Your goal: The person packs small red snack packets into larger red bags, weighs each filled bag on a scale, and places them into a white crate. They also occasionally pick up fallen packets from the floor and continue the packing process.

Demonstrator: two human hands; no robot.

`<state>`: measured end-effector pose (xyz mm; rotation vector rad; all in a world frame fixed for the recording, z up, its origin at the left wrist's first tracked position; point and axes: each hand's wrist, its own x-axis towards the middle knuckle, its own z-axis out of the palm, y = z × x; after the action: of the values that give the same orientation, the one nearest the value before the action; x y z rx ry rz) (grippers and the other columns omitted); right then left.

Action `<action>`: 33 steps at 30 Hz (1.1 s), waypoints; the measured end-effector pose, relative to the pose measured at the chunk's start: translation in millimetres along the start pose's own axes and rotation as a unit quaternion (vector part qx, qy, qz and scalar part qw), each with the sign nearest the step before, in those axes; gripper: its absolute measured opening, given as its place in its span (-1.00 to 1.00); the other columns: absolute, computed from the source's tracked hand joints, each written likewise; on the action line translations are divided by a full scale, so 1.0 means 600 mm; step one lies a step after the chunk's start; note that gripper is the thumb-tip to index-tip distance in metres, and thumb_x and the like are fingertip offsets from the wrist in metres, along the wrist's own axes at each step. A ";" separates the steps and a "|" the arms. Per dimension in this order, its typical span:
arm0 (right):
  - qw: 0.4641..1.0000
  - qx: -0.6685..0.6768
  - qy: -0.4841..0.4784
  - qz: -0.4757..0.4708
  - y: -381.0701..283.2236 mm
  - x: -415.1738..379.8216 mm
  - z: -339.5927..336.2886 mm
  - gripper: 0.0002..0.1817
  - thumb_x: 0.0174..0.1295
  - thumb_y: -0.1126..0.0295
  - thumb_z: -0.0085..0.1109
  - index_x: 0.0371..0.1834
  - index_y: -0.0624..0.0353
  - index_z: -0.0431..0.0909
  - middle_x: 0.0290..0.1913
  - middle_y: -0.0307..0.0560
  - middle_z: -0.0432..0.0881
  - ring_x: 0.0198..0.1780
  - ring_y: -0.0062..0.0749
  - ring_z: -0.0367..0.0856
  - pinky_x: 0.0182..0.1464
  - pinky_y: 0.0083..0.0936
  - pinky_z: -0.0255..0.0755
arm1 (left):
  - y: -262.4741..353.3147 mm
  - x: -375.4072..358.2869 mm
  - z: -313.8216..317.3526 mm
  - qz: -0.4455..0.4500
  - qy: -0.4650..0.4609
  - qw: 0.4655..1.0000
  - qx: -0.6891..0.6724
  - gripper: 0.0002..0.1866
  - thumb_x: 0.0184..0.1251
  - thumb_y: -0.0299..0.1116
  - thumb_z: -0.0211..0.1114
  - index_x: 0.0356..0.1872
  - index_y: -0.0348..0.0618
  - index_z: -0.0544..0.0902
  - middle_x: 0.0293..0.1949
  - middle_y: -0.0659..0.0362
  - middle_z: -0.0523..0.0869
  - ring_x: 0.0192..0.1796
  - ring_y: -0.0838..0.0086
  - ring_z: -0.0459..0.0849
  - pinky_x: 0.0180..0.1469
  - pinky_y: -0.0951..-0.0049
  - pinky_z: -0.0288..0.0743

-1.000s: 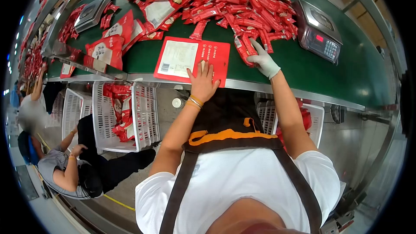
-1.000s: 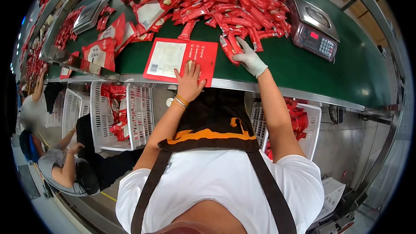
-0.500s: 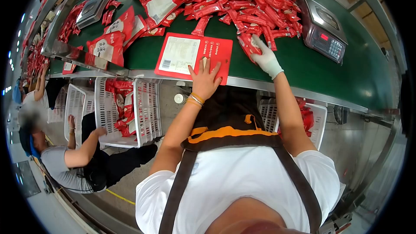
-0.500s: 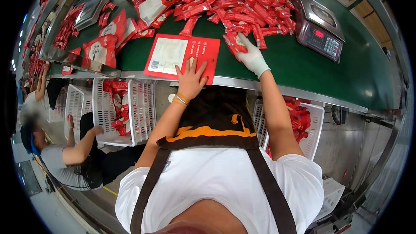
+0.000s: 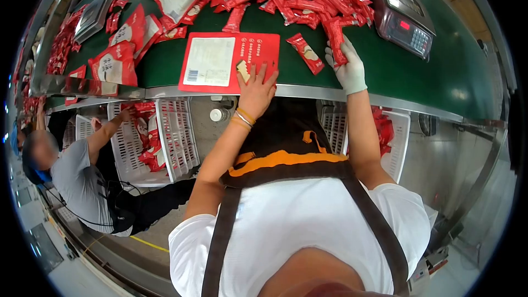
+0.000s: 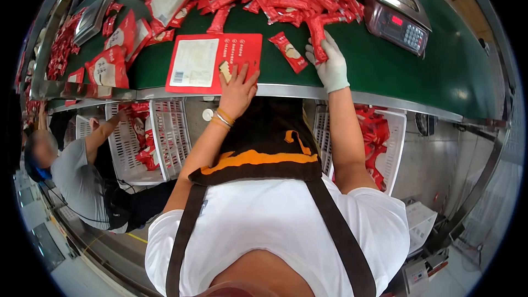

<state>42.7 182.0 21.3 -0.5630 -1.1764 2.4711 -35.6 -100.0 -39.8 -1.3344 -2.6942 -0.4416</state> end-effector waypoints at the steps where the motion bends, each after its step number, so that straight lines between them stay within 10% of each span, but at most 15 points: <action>1: 1.000 0.000 0.006 0.001 -0.001 -0.001 -0.012 -0.46 0.44 0.35 -0.04 0.48 0.13 0.23 0.17 0.06 0.55 0.06 -0.20 0.61 0.12 -0.24 0.52 | -0.001 0.000 0.001 0.003 -0.004 1.000 -0.004 -0.52 0.41 -0.14 0.13 0.35 0.22 0.44 0.47 0.06 0.28 0.51 -0.03 0.16 0.33 -0.55 -0.04; 13: 0.998 0.059 0.027 0.003 0.007 -0.029 -0.022 -0.45 0.40 0.39 -0.03 0.47 0.17 0.21 0.20 0.09 0.52 0.21 0.00 0.54 0.24 -0.13 0.44 | -0.008 0.030 -0.026 -0.037 0.010 0.998 -0.039 -0.63 0.42 -0.23 0.11 0.18 -0.07 0.59 0.28 -0.01 0.52 0.33 0.05 0.47 0.29 -0.34 0.21; 14: 0.977 -0.176 0.065 -0.104 0.016 -0.032 0.004 -0.46 0.38 0.38 0.01 0.44 0.18 0.27 0.20 0.08 0.53 0.20 -0.05 0.56 0.22 -0.21 0.46 | -0.001 0.042 -0.043 -0.067 -0.016 0.997 -0.047 -0.64 0.40 -0.20 0.14 0.13 -0.07 0.62 0.20 -0.01 0.57 0.24 0.07 0.54 0.20 -0.26 0.33; 16: 0.769 -0.537 0.063 -0.341 0.040 -0.025 0.021 -0.51 0.29 0.38 0.12 0.32 0.03 0.46 0.18 0.09 0.54 0.13 -0.13 0.60 0.14 -0.34 0.49 | 0.010 0.061 -0.055 -0.095 -0.042 0.993 -0.055 -0.65 0.38 -0.18 0.16 0.08 -0.08 0.65 0.11 -0.02 0.62 0.14 0.09 0.62 0.12 -0.18 0.45; 20: 0.577 -0.770 0.000 -0.271 0.114 -0.015 0.050 -0.40 0.19 0.35 0.22 0.34 -0.32 0.40 0.05 0.12 0.56 -0.03 0.08 0.58 0.04 -0.14 0.51 | 0.021 0.105 -0.068 -0.138 -0.072 0.987 -0.046 -0.64 0.25 -0.10 0.28 -0.05 -0.10 0.68 -0.09 -0.09 0.65 -0.03 0.09 0.68 -0.12 0.07 0.61; 22: 0.570 -0.777 -0.001 -0.268 0.111 -0.003 0.056 -0.34 0.18 0.35 0.23 0.39 -0.32 0.34 0.03 0.12 0.56 -0.06 0.08 0.58 -0.01 -0.11 0.52 | 0.021 0.125 -0.061 -0.140 -0.081 0.987 0.007 -0.64 0.21 -0.11 0.31 -0.08 -0.12 0.66 -0.14 -0.12 0.66 -0.07 0.07 0.69 -0.16 0.13 0.62; 26: 0.595 -0.780 0.013 -0.195 0.098 -0.012 0.061 -0.32 0.18 0.36 0.23 0.41 -0.38 0.33 -0.01 0.13 0.57 -0.04 0.11 0.57 0.03 -0.12 0.51 | 0.015 0.120 -0.034 -0.140 0.015 0.988 0.061 -0.83 0.13 -0.45 0.24 -0.24 -0.18 0.60 -0.24 -0.07 0.67 -0.12 0.07 0.68 -0.16 0.20 0.61; 29: 0.832 -0.540 -0.043 -0.123 0.098 -0.008 0.035 -0.21 0.20 0.43 0.21 0.54 0.06 0.14 0.25 0.07 0.53 0.14 -0.22 0.59 0.10 -0.30 0.52 | -0.002 0.118 -0.035 -0.181 0.035 0.982 -0.043 -0.75 0.11 -0.46 0.25 -0.15 -0.26 0.53 -0.37 -0.10 0.70 -0.24 0.02 0.70 -0.17 0.12 0.60; 30: 0.830 -0.542 -0.042 -0.123 0.091 -0.014 0.040 -0.21 0.20 0.43 0.21 0.54 0.06 0.14 0.25 0.07 0.53 0.14 -0.22 0.59 0.10 -0.30 0.52 | -0.004 0.115 -0.042 -0.181 0.036 0.982 -0.045 -0.75 0.11 -0.46 0.25 -0.15 -0.26 0.53 -0.37 -0.10 0.70 -0.24 0.02 0.70 -0.17 0.12 0.60; 31: 0.947 -0.310 -0.086 -0.020 0.084 -0.024 0.047 -0.21 0.21 0.45 0.20 0.53 0.17 0.11 0.29 0.04 0.50 0.15 -0.29 0.58 0.09 -0.35 0.52 | -0.004 0.111 -0.047 -0.200 0.043 0.974 -0.093 -0.71 0.10 -0.46 0.27 -0.13 -0.28 0.52 -0.36 -0.13 0.70 -0.23 -0.03 0.70 -0.16 0.05 0.59; 33: 0.986 -0.012 -0.133 0.104 0.081 -0.034 0.051 -0.23 0.26 0.43 0.20 0.54 0.20 0.08 0.29 -0.03 0.48 0.09 -0.36 0.59 0.06 -0.44 0.52 | -0.012 0.101 -0.046 -0.210 0.077 0.961 -0.163 -0.75 0.09 -0.43 0.28 -0.20 -0.32 0.56 -0.34 -0.14 0.70 -0.21 -0.09 0.68 -0.14 0.00 0.56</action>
<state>38.5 123.4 4.5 -0.3880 -1.3063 2.7809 -79.1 -66.0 -1.9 -0.7235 -2.8469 -1.0208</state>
